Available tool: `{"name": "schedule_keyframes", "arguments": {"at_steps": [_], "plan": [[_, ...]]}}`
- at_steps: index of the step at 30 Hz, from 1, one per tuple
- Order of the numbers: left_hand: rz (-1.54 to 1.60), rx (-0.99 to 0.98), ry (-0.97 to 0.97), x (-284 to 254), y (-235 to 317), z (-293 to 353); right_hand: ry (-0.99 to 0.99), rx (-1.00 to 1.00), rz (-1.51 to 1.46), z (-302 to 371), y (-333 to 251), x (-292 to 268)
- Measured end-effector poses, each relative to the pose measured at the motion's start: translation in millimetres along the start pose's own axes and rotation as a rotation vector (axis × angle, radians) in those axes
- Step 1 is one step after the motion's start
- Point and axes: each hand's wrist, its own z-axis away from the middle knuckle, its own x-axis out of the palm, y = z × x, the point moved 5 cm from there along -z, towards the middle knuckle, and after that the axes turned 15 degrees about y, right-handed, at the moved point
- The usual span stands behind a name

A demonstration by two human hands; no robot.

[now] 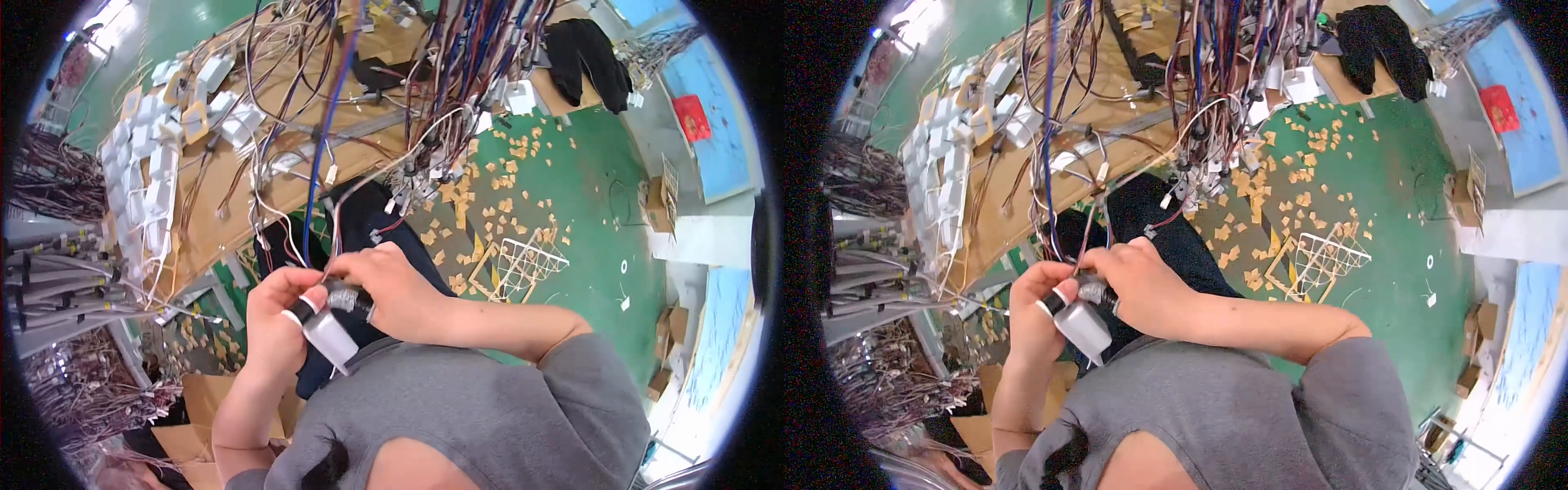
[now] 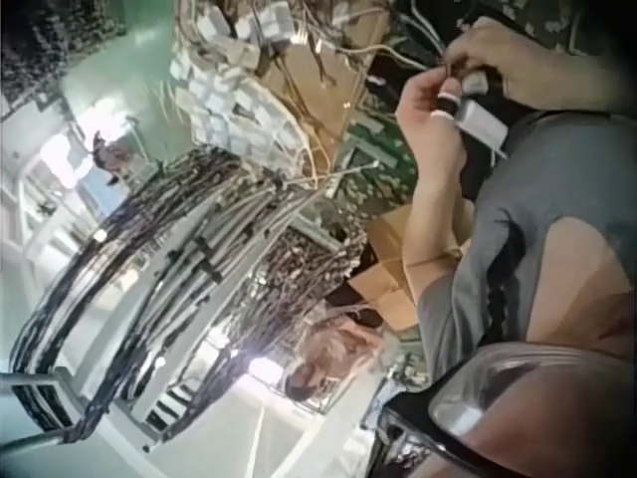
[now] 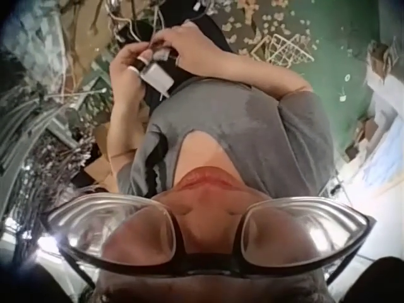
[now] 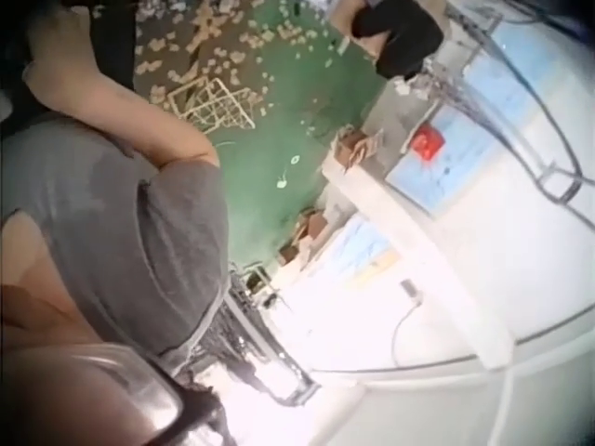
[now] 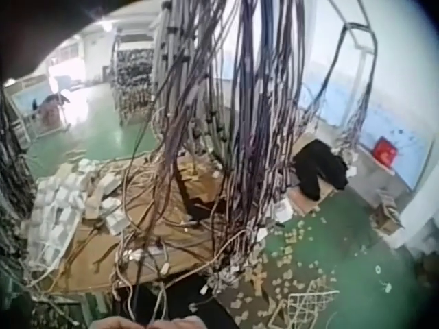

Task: The person assembles electronic components with wire harnesses by hand, taping them together at a workbench.

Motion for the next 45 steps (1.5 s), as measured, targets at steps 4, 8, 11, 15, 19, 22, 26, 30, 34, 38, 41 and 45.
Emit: {"name": "schedule_keyframes", "arguments": {"at_steps": [4, 8, 11, 15, 19, 22, 26, 30, 34, 38, 41, 45], "plan": [[-0.117, 0.102, -0.06, 2.7, 7.3, 2.3, -0.247, -0.005, 0.121, -8.8, -12.5, -12.6], [-0.658, 0.244, -0.339, 15.0, 13.8, 3.1, -0.373, 0.015, 0.054, -5.6, -15.4, -16.2], [-0.771, 0.282, -0.588, 22.1, 8.9, 11.1, -0.627, 0.223, -0.035, 1.3, -13.9, -19.1], [-0.506, -0.029, -0.826, 26.6, 6.9, 20.0, -0.719, 0.269, -0.284, 7.5, -20.2, -22.5], [-0.071, 0.069, -1.097, 6.6, 49.3, 48.9, -0.559, 0.129, 0.071, 8.6, 16.0, -56.4], [-0.13, 0.278, -0.619, -9.0, 66.3, 37.9, -0.433, 0.745, -0.123, 24.2, 69.5, -81.5], [-0.47, 0.492, -0.818, 22.2, 51.2, 15.0, -0.443, 0.549, -0.54, 0.5, 59.9, -52.6], [-0.743, 0.948, -0.555, 32.2, 67.6, 18.9, 0.064, 0.809, -0.637, -11.9, 94.7, -91.1], [-0.916, 1.34, 0.022, 3.7, 85.0, -2.7, 0.446, 0.325, 0.317, -22.6, 104.5, -138.4], [-0.924, 1.425, 0.299, 20.7, 83.0, -25.5, 0.791, 0.125, 0.755, -76.4, 84.8, -152.8], [-0.887, 1.295, 0.35, 66.2, 90.0, -48.6, 0.812, 0.089, 0.888, -93.7, 95.2, -154.7], [-1.005, 1.288, 0.041, 115.7, 84.5, -49.1, 0.729, -0.033, 0.965, -86.5, 84.1, -157.4]]}}
